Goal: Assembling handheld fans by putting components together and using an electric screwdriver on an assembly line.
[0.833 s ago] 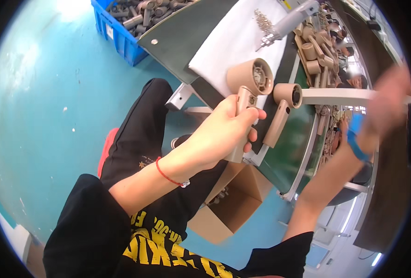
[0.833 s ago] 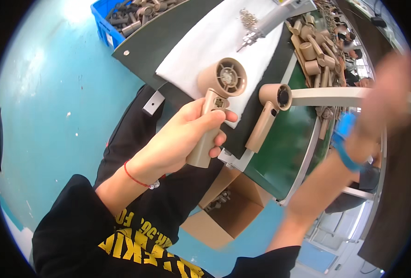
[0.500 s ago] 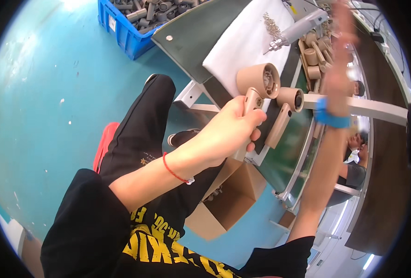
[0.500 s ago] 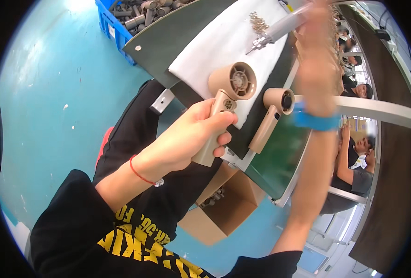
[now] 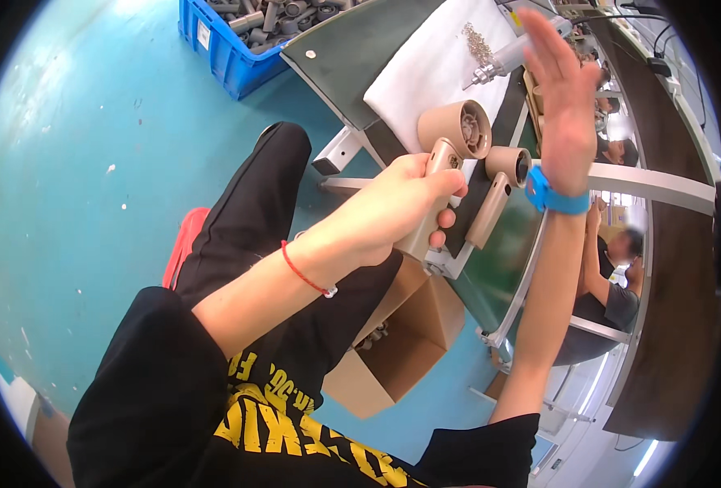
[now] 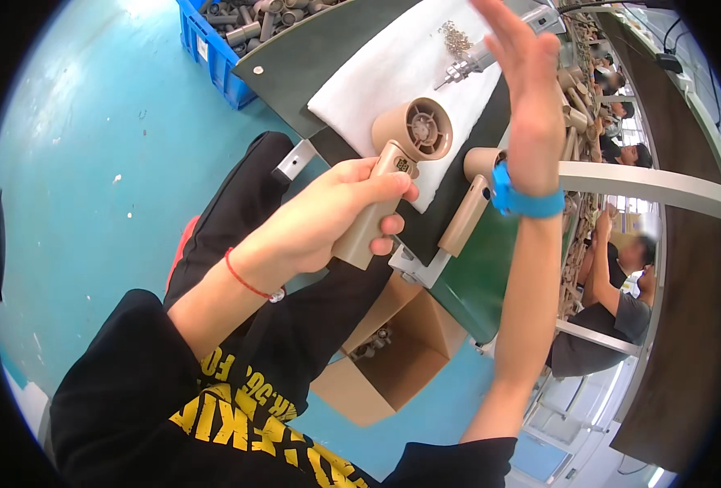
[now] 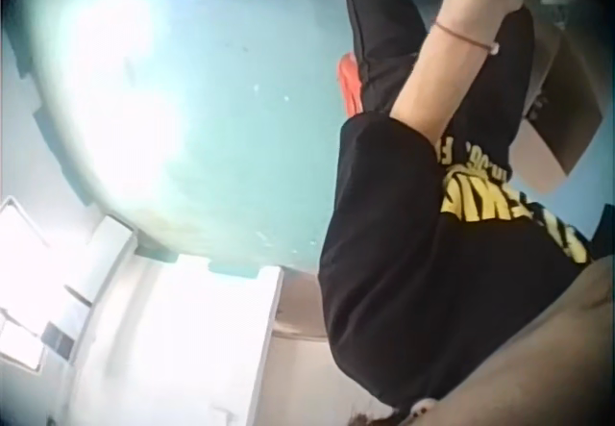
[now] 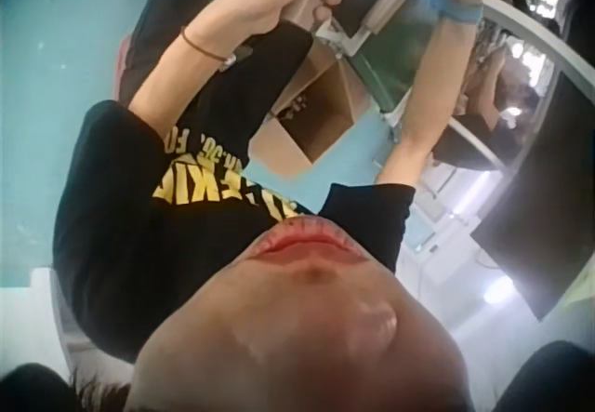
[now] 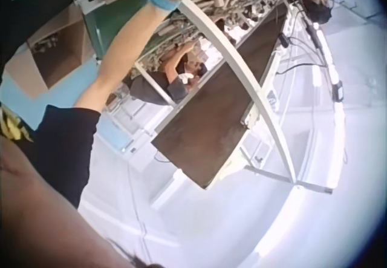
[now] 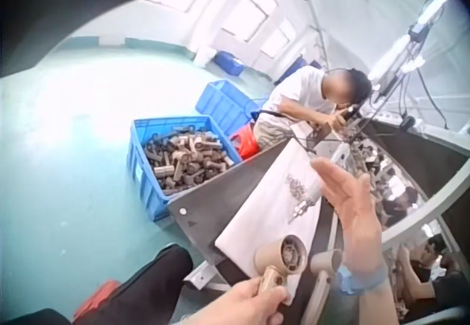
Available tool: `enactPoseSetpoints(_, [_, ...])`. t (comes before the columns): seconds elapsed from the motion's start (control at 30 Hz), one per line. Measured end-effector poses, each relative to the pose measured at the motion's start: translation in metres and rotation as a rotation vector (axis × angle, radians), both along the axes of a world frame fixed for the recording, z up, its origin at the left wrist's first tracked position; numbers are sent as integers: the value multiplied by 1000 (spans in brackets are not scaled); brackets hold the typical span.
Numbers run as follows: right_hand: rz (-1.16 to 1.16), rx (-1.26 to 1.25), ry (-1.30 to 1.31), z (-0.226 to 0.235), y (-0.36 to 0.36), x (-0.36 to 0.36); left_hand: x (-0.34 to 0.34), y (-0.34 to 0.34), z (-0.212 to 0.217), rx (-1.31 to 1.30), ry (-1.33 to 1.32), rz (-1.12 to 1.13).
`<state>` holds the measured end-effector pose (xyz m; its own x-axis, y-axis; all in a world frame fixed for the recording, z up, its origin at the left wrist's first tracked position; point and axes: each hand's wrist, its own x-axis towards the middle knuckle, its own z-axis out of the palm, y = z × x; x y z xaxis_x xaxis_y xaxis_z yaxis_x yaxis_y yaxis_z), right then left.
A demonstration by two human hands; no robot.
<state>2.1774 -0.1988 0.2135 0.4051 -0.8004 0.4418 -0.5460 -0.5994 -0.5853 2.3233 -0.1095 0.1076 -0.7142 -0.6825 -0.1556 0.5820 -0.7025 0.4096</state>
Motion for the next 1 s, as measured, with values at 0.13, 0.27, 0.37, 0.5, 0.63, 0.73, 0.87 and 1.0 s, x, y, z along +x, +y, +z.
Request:
enactPoseSetpoints(0.13, [-87, 631, -250, 4, 48, -14, 22, 4, 23, 186, 479, -269])
enactPoseSetpoints(0.27, [6, 1011, -748, -2, 75, -5, 32, 16, 37, 317, 750, -509])
enactPoseSetpoints(0.37, [-133, 1050, -826, 7, 88, -1, 32, 23, 42, 282, 688, -500])
enactPoseSetpoints(0.5, [-284, 1032, -689, 9, 97, -12, 34, 28, 48, 169, 462, -411])
enactPoseSetpoints(0.63, [-299, 854, -522, 1, 110, -16, 38, 31, 45, 112, 243, -486])
enactPoseSetpoints(0.73, [-242, 720, -596, 1, 129, -15, 38, 44, 54, 111, 186, -480])
enactPoseSetpoints(0.87, [-241, 631, -411, 15, 143, -13, 38, 57, 58, -33, 75, -436])
enactPoseSetpoints(1.0, [-236, 571, -363, 23, 158, -12, 36, 63, 63, -123, 4, -448])
